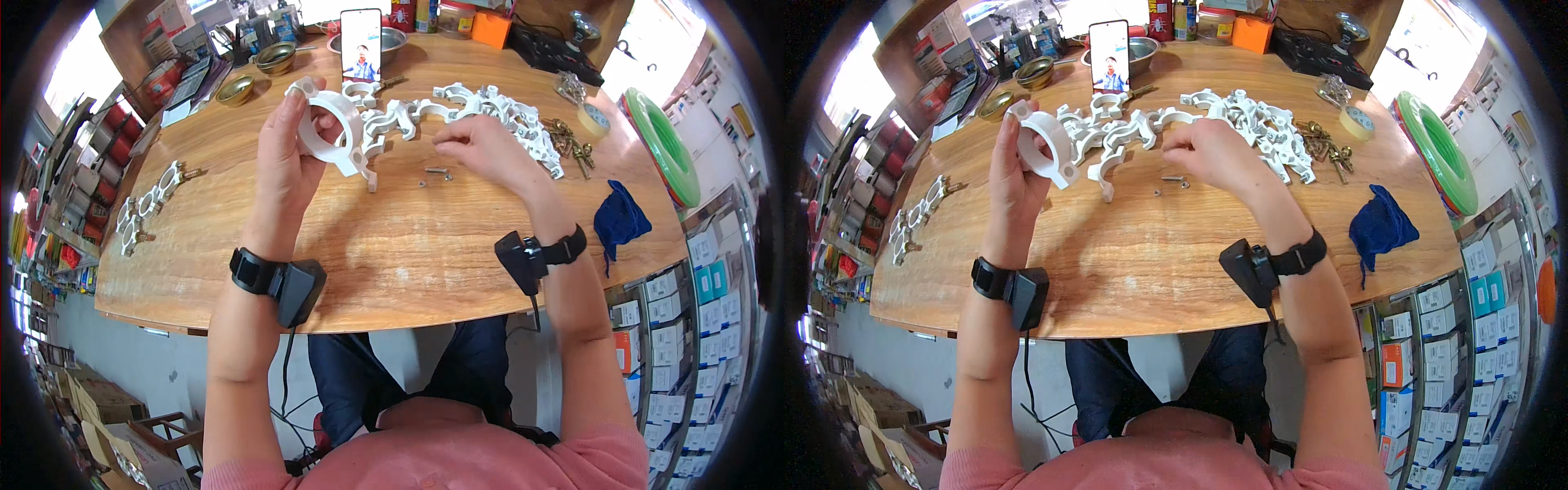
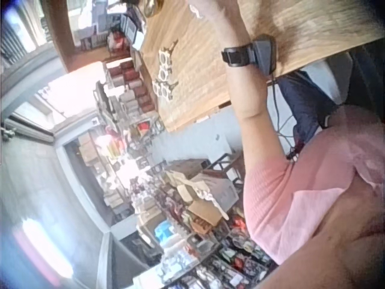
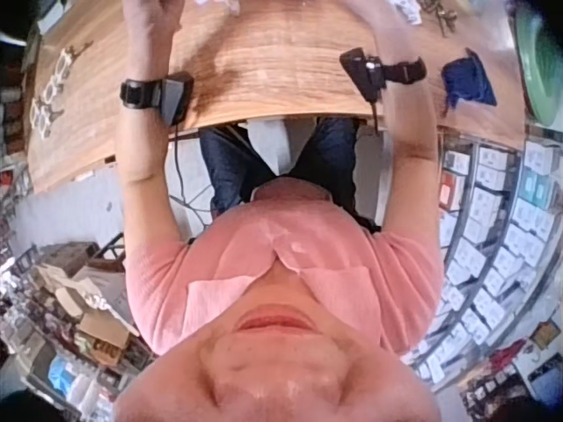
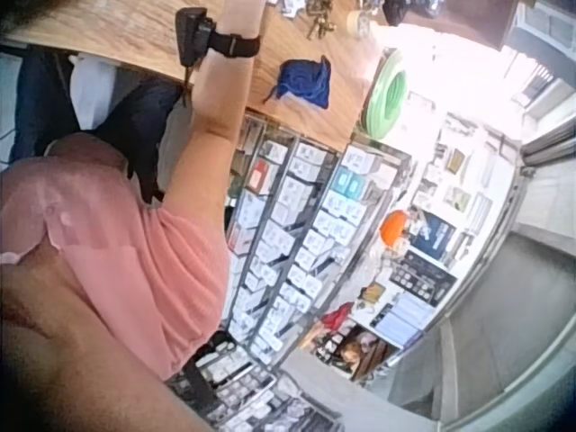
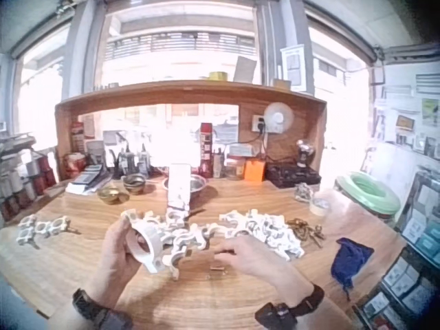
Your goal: The person assembles white plastic hardware components by hand on a wooden table, inserting metal bolts and nuts into the pieces and fitting them together.
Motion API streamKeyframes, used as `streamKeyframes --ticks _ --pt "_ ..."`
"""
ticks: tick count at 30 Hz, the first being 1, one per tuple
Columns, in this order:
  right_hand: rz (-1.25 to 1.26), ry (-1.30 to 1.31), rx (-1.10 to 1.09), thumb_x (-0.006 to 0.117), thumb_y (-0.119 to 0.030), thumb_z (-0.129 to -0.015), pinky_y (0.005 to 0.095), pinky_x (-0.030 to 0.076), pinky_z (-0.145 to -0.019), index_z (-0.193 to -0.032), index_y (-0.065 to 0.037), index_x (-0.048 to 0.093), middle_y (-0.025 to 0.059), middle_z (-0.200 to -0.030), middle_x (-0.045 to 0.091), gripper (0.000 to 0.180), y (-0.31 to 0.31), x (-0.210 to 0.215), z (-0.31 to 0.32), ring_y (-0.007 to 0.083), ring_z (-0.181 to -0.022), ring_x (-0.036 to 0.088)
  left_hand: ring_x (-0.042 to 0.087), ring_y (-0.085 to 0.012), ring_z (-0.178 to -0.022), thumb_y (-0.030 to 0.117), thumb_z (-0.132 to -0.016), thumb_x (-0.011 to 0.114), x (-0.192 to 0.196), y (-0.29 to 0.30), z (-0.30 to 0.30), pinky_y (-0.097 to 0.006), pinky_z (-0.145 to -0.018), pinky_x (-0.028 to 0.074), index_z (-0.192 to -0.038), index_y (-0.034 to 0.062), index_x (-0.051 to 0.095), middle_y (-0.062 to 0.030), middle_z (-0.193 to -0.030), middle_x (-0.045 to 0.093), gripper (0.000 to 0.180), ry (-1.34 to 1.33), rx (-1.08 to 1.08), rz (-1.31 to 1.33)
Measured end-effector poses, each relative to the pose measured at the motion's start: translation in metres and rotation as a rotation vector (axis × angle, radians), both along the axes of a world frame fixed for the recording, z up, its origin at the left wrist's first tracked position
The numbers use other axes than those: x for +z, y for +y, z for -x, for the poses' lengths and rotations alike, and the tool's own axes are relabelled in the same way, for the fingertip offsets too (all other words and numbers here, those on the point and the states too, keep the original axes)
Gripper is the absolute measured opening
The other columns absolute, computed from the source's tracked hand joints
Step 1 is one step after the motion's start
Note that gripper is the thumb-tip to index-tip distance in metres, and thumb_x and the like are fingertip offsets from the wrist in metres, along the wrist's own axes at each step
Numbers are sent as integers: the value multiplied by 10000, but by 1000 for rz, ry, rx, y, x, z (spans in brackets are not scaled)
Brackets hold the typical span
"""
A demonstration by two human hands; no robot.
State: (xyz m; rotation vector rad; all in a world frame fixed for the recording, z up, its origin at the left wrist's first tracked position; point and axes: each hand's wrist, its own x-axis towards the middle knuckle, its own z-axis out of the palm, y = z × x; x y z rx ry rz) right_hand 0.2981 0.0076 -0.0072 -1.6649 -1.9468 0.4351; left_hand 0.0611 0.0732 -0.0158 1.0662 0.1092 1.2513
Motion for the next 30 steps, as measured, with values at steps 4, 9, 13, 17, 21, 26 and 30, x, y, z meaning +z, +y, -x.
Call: streamKeyframes --ticks 4,9,13,17,21,26,30 --pt "-89 -253 -115 582 -178 -751 348 449 -707 -864 -28 631 138 -827 617 194 9 -16 -20 281 -783 582 542 -99 -816 292 -854 523 -6 -3 -5 -288 -747 478 -1109 26 476 -43 -953 556 372 -12 -143 61" --pt "-17 -317 -202 575 -163 -744 368 447 -708 -867 -38 632 149 -822 612 184 23 -37 -28 299 -796 577 558 -134 -850 287 -862 504 -9 -12 -9 -329 -796 480 -1106 20 478 -58 -1009 553 363 44 -60 92" --pt "-85 -356 -212 529 -119 -745 389 464 -706 -827 -28 624 164 -831 604 155 29 -49 -33 309 -790 583 530 -113 -757 293 -845 527 0 -24 -12 -259 -696 462 -1083 -7 490 -51 -889 545 385 109 -64 74" --pt "-79 -452 -214 480 -54 -730 402 481 -679 -777 -12 612 181 -834 597 147 28 -47 -29 318 -775 589 523 -94 -678 260 -830 560 1 -31 -16 -215 -619 451 -1060 -25 527 -49 -823 558 368 157 -35 -9" --pt "-127 -462 -181 479 -40 -725 401 477 -676 -769 -3 608 182 -814 594 141 27 -48 -31 320 -773 588 523 -99 -679 249 -825 572 -2 -29 -18 -219 -621 451 -1045 -31 547 -50 -830 570 357 168 -63 -51" --pt "-325 -163 -161 518 -45 -708 386 472 -680 -787 -12 611 172 -787 594 126 23 -29 -32 322 -746 585 522 -97 -685 227 -823 571 -2 -25 -16 -220 -618 450 -1048 -35 546 -53 -835 579 346 172 -13 -95" --pt "-420 523 -21 599 -45 -711 292 480 -596 -800 -16 609 109 -752 588 94 -5 13 -2 212 -667 578 555 -112 -711 135 -821 556 0 -30 -17 -227 -643 462 -1043 -31 558 -78 -903 604 277 257 49 -160"
